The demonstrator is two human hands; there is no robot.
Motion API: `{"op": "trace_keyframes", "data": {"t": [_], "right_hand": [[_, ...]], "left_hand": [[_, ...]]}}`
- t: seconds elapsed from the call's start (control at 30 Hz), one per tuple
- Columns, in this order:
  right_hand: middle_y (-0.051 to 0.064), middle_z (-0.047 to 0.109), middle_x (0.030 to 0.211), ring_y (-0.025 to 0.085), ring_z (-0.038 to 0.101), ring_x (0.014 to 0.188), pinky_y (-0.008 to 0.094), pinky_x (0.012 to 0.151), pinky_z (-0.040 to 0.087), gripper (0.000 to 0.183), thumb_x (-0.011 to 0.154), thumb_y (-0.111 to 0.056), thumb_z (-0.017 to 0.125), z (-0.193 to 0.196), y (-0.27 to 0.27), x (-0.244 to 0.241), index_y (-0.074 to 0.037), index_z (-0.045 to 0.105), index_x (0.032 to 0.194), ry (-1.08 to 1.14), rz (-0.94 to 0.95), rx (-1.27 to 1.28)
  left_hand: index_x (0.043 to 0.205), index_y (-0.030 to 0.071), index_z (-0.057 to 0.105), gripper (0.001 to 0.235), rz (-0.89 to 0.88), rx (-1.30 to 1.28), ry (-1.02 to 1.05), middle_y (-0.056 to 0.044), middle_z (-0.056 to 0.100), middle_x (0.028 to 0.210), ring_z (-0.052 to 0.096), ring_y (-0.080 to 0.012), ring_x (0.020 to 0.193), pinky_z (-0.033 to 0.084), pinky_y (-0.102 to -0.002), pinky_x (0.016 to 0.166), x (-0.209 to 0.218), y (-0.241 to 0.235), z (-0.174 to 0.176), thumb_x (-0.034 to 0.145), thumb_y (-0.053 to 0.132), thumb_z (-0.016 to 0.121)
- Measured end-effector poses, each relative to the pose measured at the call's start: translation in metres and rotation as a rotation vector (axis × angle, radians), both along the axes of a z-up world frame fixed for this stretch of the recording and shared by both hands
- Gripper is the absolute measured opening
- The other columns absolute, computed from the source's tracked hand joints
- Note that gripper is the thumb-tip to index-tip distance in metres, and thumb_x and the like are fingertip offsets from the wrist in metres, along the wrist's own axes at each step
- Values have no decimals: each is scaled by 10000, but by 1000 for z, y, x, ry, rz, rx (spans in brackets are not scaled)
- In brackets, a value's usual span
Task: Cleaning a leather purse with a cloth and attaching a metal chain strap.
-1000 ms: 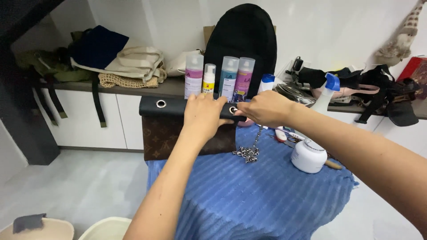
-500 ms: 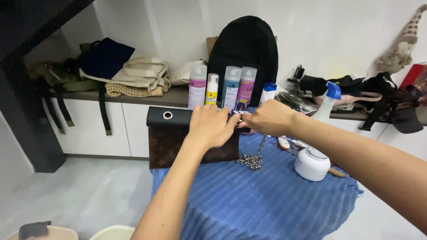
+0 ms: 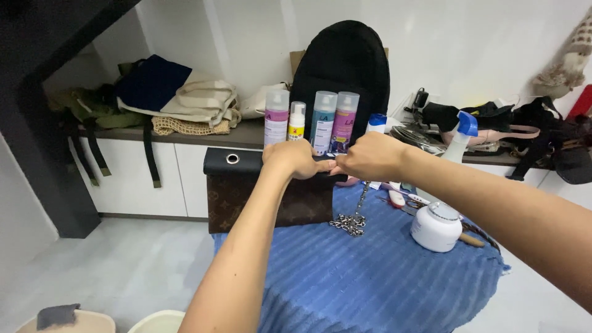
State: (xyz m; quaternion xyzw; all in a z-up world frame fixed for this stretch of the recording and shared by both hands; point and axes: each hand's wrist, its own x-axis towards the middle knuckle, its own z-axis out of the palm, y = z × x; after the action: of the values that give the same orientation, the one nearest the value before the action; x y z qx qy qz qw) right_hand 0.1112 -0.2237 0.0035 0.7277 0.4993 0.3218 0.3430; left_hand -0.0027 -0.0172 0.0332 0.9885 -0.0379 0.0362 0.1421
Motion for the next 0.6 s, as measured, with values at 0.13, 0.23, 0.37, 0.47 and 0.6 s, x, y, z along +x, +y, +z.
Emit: {"op": "trace_keyframes", "data": {"t": [0.13,0.23,0.37,0.47,0.6], "right_hand": [[54,686,557,256,741,573,372,547,572,436,1039,-511,397,4,1,-3,-201,583,795,42,27,-7],[58,685,544,262,739,559,377,549,571,390,1074,-403,439,0,0,-2,-189,594,787,63,36,55],[54,668,523,262,722,526,388,511,562,398,1065,-419,450,0,-4,-10,-185,589,774,72,82,101],[56,666,510,273,720,530,387,498,551,428,993,-453,520,2,-5,-15,-192,623,670,52,99,33],[117,698,597,336,744,638,432,628,592,367,1089,-426,361,-1,-6,-30,-184,599,948,284,-137,272]], "left_hand": [[1380,63,650,695,7,-20,65,-203,675,1341,593,-336,1335,468,-424,1046,-11,0,12,906,572,642],[1428,49,593,832,51,13,78,-192,646,1391,579,-312,1353,487,-427,1044,2,-4,8,855,648,668],[1413,38,596,870,92,-22,64,-215,656,1355,598,-334,1324,502,-452,1025,19,-9,6,814,652,737],[1437,8,559,960,120,-11,72,-219,630,1394,583,-343,1342,498,-455,1046,20,-10,9,778,677,759],[1407,17,589,922,114,-98,73,-214,642,1368,582,-348,1339,496,-465,1046,1,-5,18,765,651,780]]}}
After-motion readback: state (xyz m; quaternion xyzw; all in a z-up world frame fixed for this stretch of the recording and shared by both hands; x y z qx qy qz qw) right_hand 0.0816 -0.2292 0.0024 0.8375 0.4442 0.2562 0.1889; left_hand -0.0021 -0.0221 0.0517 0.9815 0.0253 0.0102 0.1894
